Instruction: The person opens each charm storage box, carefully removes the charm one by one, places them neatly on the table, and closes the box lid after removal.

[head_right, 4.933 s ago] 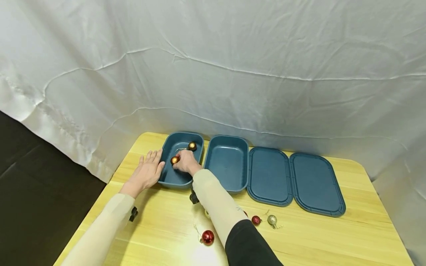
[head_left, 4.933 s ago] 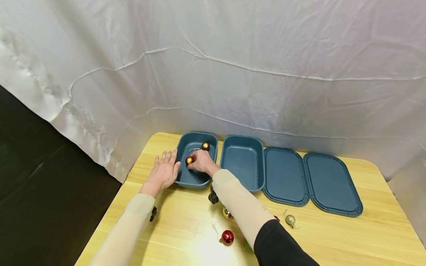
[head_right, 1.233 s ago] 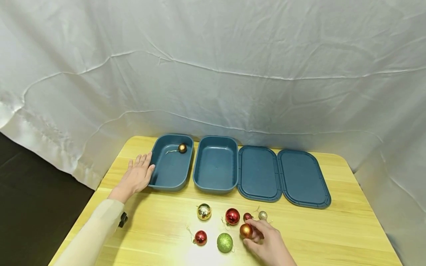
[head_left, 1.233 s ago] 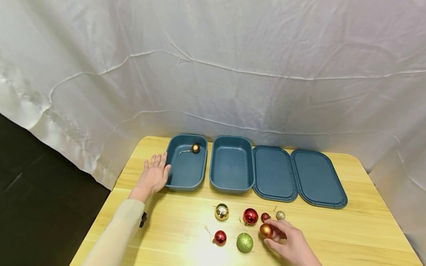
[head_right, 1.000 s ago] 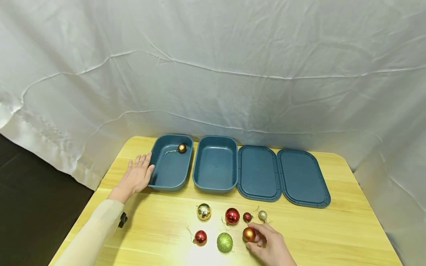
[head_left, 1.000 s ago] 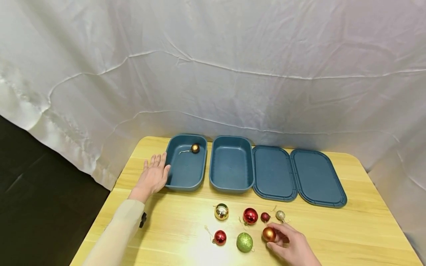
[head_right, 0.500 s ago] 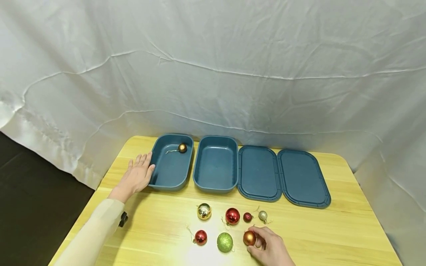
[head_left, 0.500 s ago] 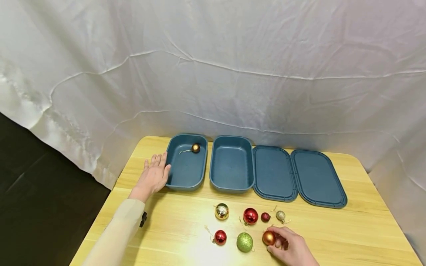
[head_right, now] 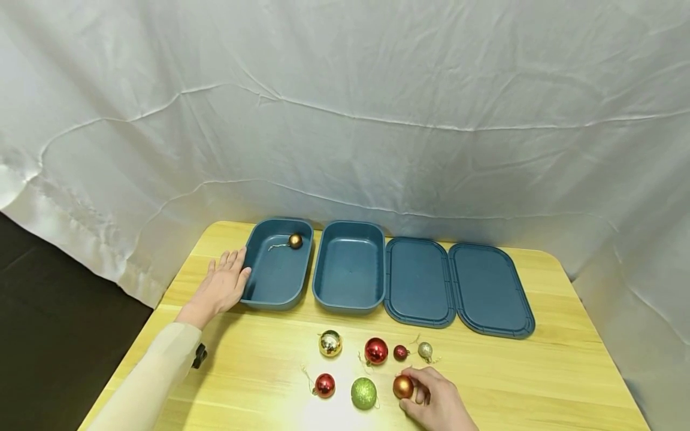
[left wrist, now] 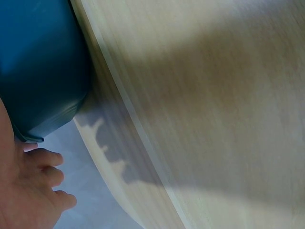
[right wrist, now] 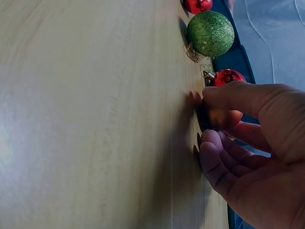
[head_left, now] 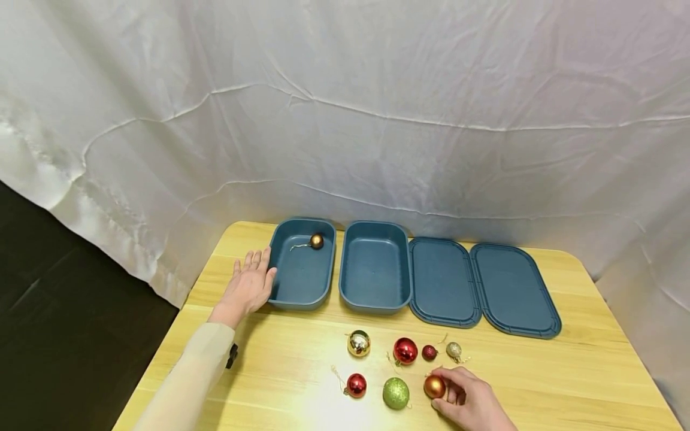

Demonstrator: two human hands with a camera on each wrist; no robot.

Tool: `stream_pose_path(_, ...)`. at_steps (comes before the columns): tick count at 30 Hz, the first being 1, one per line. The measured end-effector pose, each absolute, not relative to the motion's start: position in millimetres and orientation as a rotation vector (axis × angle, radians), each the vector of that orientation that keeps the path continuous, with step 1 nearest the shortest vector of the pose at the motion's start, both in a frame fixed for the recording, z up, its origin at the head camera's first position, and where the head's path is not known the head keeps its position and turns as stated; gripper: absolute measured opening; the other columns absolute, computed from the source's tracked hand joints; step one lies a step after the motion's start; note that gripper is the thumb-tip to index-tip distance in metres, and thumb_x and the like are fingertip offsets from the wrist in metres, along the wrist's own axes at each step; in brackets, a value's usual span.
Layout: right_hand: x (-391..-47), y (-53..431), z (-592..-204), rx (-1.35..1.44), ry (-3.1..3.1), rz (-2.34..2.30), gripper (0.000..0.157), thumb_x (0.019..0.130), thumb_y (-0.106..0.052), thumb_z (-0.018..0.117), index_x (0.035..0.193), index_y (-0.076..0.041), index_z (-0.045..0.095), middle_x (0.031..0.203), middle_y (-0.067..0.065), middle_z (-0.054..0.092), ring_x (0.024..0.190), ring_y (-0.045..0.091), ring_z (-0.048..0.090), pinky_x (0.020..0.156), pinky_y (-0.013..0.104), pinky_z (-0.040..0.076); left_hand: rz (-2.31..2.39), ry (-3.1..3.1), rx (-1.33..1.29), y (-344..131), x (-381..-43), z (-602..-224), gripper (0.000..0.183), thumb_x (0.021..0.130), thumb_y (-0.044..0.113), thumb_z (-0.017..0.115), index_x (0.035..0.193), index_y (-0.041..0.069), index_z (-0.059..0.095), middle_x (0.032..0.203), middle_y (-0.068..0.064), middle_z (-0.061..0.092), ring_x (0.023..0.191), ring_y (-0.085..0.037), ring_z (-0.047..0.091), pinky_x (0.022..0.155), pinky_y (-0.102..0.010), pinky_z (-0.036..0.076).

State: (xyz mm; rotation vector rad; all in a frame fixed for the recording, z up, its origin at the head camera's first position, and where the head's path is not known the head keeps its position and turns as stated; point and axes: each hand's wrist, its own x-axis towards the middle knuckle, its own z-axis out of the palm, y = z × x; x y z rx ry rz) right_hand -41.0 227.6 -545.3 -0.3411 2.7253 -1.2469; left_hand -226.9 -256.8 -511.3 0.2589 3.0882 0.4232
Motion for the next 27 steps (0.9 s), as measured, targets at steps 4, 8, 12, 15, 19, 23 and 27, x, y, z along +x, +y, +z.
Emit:
stream_pose_path(4,-41.9,228.1,-544.7,-0.339,2.705,-1.254,0.046,0.081,-0.016,0.090,0.123,-0.006,0.074,0.088,-0.008,0.058,0.070,-0.003,0.049,0.058,0.020,0.045,0.430,3.088,0.263,-256.7,-227.1,-511.0,0.064,0.116,0.033,0.027,0.168,-0.001,0.015,0.169,-0.034,0.024,0.159,-0.053,0.018,0.127,-0.073,0.011)
stream_pose_path(8,-41.9,227.7,-545.0,-0.354,2.724,-1.264,0.046,0.080,-0.014,0.091,0.122,-0.006,0.074,0.088,-0.009,0.058,0.070,-0.003,0.049,0.057,0.020,0.045,0.431,3.090,0.266,-256.7,-227.5,-511.2,0.064,0.116,0.033,0.027,0.168,-0.001,0.015,0.169,-0.034,0.025,0.159,-0.053,0.018,0.127,-0.073,0.011)
stream_pose_path(12,-41.4,227.1,-545.8,-0.387,2.758,-1.279,0.046,0.078,-0.012,0.091,0.121,-0.007,0.075,0.085,-0.011,0.057,0.070,-0.003,0.049,0.057,0.019,0.044,0.437,3.088,0.264,-256.3,-227.4,-510.7,0.064,0.116,0.032,0.028,0.168,-0.001,0.015,0.169,-0.034,0.025,0.159,-0.053,0.017,0.127,-0.073,0.011)
stream_pose_path(15,-41.2,227.2,-546.2,-0.400,2.763,-1.289,0.047,0.078,-0.011,0.091,0.121,-0.007,0.074,0.084,-0.012,0.056,0.070,-0.003,0.049,0.057,0.019,0.044,0.435,3.086,0.263,-256.1,-227.2,-510.3,0.064,0.116,0.033,0.028,0.168,-0.001,0.015,0.169,-0.034,0.024,0.159,-0.053,0.017,0.127,-0.073,0.011)
stream_pose_path(19,-41.1,228.2,-546.8,-0.430,2.761,-1.287,0.050,0.077,-0.010,0.091,0.123,-0.006,0.074,0.083,-0.012,0.055,0.071,-0.003,0.049,0.057,0.019,0.043,0.426,3.084,0.261,-256.2,-226.6,-510.3,0.064,0.116,0.033,0.028,0.168,-0.001,0.014,0.169,-0.034,0.024,0.160,-0.053,0.016,0.127,-0.073,0.012)
stream_pose_path(23,-40.3,229.2,-546.4,-0.462,2.759,-1.284,0.053,0.076,-0.011,0.092,0.125,-0.005,0.073,0.084,-0.012,0.056,0.071,-0.003,0.050,0.057,0.019,0.044,0.427,3.087,0.262,-256.3,-226.4,-510.5,0.064,0.116,0.032,0.028,0.168,-0.001,0.014,0.168,-0.034,0.024,0.160,-0.053,0.016,0.127,-0.073,0.012)
stream_pose_path(27,-41.7,229.6,-537.8,-0.419,2.743,-1.261,0.055,0.080,-0.019,0.092,0.128,-0.003,0.071,0.087,-0.008,0.058,0.073,-0.003,0.051,0.058,0.019,0.045,0.428,3.087,0.262,-256.8,-226.3,-510.6,0.064,0.116,0.033,0.028,0.168,-0.001,0.015,0.169,-0.034,0.024,0.160,-0.052,0.016,0.127,-0.072,0.012)
